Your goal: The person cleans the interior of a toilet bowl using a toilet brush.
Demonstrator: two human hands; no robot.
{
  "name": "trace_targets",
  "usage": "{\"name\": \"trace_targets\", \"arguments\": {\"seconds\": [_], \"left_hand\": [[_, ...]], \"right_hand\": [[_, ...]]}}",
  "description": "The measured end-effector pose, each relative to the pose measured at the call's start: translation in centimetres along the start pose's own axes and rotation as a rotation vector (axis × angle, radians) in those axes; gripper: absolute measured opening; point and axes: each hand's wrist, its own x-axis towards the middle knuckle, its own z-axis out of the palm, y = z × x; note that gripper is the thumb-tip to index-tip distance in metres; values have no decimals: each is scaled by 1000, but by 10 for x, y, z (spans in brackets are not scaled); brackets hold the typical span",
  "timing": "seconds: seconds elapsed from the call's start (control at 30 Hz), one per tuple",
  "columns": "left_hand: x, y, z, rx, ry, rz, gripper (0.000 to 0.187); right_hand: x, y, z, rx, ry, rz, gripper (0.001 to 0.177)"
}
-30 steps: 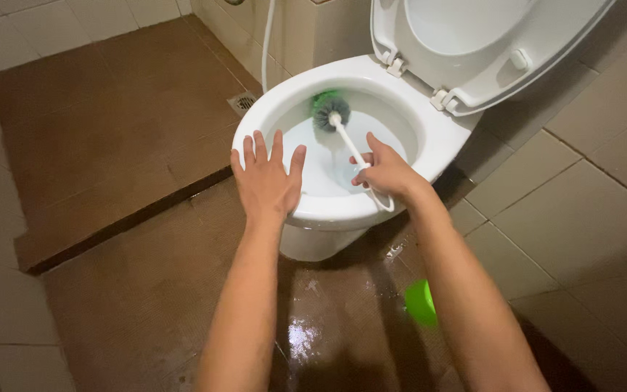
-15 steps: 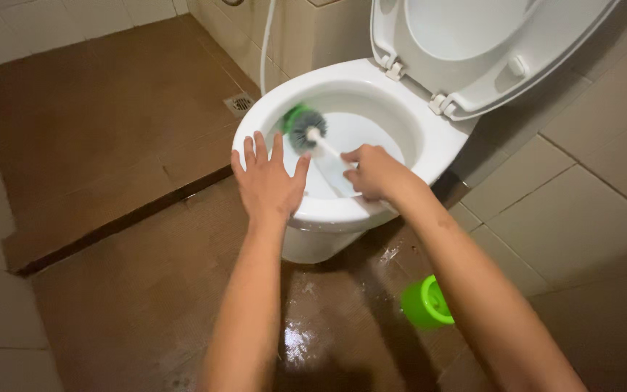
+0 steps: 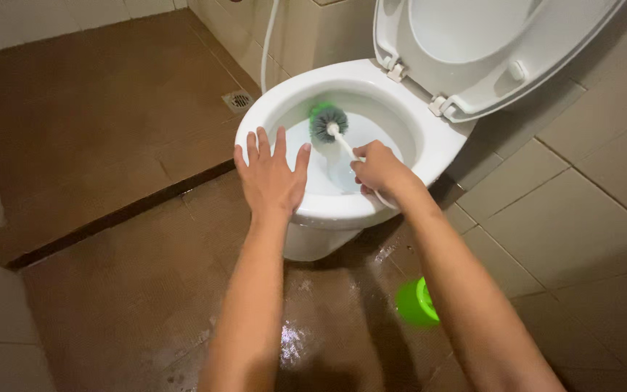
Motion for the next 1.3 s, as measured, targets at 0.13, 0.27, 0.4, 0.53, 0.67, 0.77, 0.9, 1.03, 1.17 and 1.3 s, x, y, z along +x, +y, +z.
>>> {"name": "trace_targets", "arguments": {"seconds": [0.13,0.27,0.4,0.53,0.67,0.77,0.9,1.03,1.17,1.3], "left_hand": [[0,1,1,-10,14,11,74],[-2,1,-2,-6,-11,4,73],[3,1,-1,27,-23,6,73],[-1,2,-3,17,-34,6,72],[-4,0,-2,55,-45,16,73],[-2,1,-2,89,-66,11,73],[-3,0,-1,86,-57,13,73],[-3,1,-1,94,-63,7,73],[-3,1,-2,74,-56,4,74],[-1,1,0,80,-61,-2,74]], "right_hand": [[13,25,4,266,-59,-94,50],[9,29,-5,313,-243,-114,52],[5,20,0,322,-141,-38,51],[12,18,23,175,181,-46,47],[39,32,22,427,215,-1,32],[47,37,18,534,194,6,30],[33,28,20,367,161,-18,30],[15,16,16,354,30,-51,34],[21,21,8,443,-1,-33,39],[43,35,13,625,111,6,30]]}}
